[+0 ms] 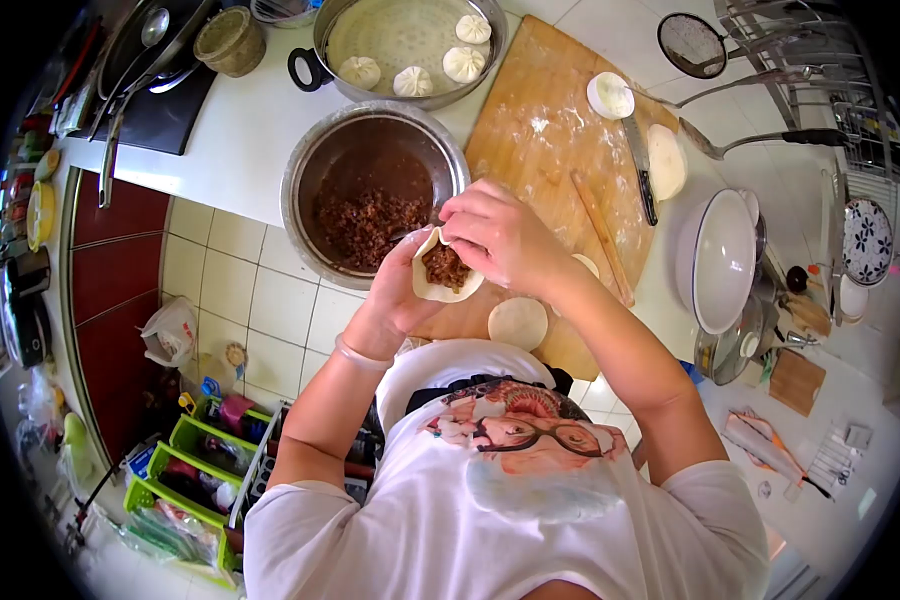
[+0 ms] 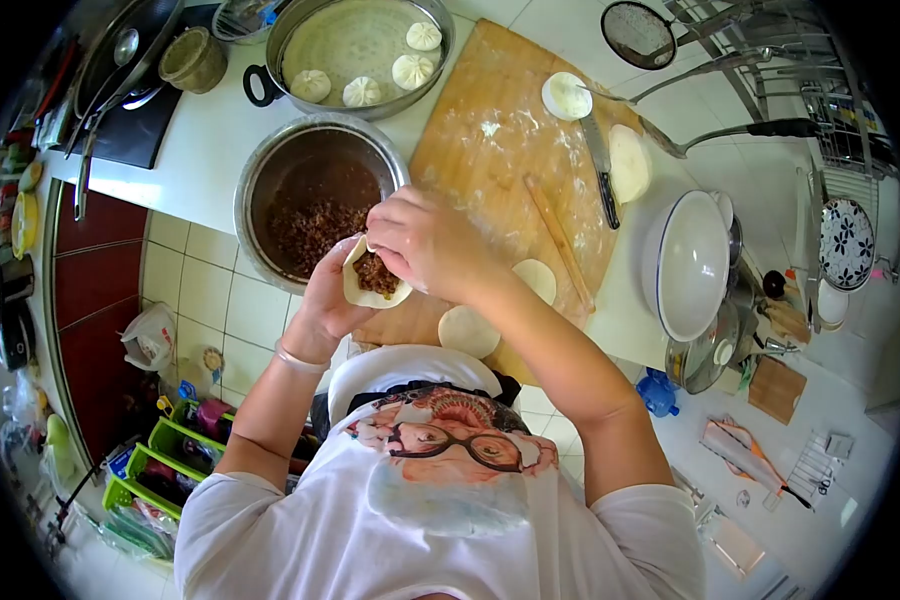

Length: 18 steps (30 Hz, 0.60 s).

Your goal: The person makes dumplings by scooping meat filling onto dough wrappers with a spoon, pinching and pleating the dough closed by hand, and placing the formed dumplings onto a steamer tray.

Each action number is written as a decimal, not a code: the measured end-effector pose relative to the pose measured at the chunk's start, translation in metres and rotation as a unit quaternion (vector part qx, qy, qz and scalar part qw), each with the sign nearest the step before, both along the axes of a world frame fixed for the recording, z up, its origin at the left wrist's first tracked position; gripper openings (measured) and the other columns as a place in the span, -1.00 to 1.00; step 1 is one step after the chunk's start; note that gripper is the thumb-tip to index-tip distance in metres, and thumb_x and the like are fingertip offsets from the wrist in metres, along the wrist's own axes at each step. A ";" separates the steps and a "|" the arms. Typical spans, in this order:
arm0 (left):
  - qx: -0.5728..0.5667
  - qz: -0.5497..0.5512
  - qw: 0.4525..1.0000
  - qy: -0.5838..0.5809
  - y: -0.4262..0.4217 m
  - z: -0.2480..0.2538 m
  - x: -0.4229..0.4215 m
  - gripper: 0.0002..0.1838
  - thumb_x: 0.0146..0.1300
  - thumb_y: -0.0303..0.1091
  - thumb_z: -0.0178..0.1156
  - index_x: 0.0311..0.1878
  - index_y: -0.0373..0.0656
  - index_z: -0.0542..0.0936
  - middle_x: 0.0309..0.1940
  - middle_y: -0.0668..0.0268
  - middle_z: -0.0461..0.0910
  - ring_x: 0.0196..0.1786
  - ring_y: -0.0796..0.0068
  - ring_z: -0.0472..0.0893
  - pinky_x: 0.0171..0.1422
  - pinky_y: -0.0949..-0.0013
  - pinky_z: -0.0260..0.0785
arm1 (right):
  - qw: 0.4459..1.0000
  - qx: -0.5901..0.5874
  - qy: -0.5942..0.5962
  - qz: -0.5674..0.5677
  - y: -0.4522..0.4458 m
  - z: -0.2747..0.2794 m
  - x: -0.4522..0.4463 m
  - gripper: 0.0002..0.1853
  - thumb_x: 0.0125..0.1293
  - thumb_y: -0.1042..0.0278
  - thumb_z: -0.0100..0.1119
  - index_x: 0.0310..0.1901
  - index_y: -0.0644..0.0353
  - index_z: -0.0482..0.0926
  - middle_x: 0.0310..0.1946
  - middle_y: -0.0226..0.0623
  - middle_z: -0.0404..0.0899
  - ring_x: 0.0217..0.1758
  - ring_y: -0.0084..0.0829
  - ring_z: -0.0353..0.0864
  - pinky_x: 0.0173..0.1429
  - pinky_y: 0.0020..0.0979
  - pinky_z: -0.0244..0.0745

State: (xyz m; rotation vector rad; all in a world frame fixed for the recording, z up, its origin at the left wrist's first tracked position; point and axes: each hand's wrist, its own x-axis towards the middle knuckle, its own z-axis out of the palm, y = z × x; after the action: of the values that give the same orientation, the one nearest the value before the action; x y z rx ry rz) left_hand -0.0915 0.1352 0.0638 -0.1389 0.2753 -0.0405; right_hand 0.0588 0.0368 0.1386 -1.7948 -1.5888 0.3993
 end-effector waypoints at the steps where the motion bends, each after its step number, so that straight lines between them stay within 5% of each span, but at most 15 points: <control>1: 0.009 -0.021 0.999 0.046 -0.001 0.002 0.000 -0.64 0.51 -0.20 -0.15 0.14 -0.20 0.49 0.08 0.16 0.59 0.14 0.25 0.59 0.32 0.08 0.41 | 1.000 0.018 -0.014 0.015 0.000 0.001 -0.001 -0.87 0.09 0.54 0.31 -0.29 0.22 0.62 -0.23 -0.28 0.61 -0.12 -0.19 0.55 0.00 -0.26 0.51; 6: 0.038 -0.066 0.992 0.105 0.002 0.014 0.003 -0.65 0.50 -0.18 -0.13 0.09 -0.19 0.52 0.07 0.17 0.60 0.12 0.27 0.61 0.30 0.09 0.42 | 0.998 0.038 -0.036 0.033 -0.001 0.001 -0.003 -0.84 0.08 0.57 0.31 -0.27 0.23 0.61 -0.25 -0.27 0.61 -0.15 -0.20 0.57 -0.08 -0.28 0.54; 9: -0.004 -0.065 0.997 -0.036 0.015 0.018 0.006 -0.58 0.52 -0.12 -0.19 0.18 -0.21 0.48 0.14 0.14 0.57 0.18 0.22 0.57 0.35 0.06 0.39 | 1.000 0.010 -0.011 -0.013 0.000 0.009 0.000 -0.84 0.09 0.57 0.29 -0.25 0.24 0.62 -0.28 -0.24 0.60 -0.17 -0.19 0.59 -0.10 -0.29 0.55; 11: 0.107 -0.106 0.986 0.072 0.031 0.051 0.010 -0.50 0.55 -0.09 -0.29 0.22 -0.28 0.43 0.17 0.11 0.53 0.25 0.21 0.52 0.43 0.05 0.31 | 0.992 -0.015 0.098 -0.079 0.001 0.014 0.004 -0.87 0.11 0.58 0.26 -0.26 0.26 0.61 -0.31 -0.22 0.59 -0.19 -0.16 0.59 -0.12 -0.28 0.53; 13: 0.059 -0.110 0.990 0.072 0.025 0.040 0.012 -0.46 0.53 -0.06 -0.29 0.34 -0.24 0.33 0.28 0.05 0.45 0.33 0.08 0.45 0.48 -0.10 0.22 | 0.992 -0.032 0.093 -0.077 0.000 0.015 0.009 -0.88 0.12 0.60 0.22 -0.27 0.27 0.61 -0.30 -0.22 0.58 -0.20 -0.16 0.58 -0.12 -0.27 0.52; 18: 0.014 -0.060 0.997 0.051 0.011 0.027 0.013 -0.50 0.54 -0.09 -0.28 0.32 -0.24 0.34 0.31 0.05 0.41 0.37 0.09 0.41 0.49 -0.09 0.21 | 0.995 -0.038 -0.092 -0.019 0.000 0.015 0.008 -0.87 0.05 0.56 0.30 -0.31 0.24 0.62 -0.26 -0.27 0.59 -0.17 -0.23 0.57 -0.12 -0.30 0.54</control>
State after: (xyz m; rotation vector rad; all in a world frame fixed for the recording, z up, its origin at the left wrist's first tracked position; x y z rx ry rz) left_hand -0.0790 0.1459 0.0904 -0.0976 0.3865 -0.1487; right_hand 0.0665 0.0366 0.1534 -1.9633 -1.6809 0.2868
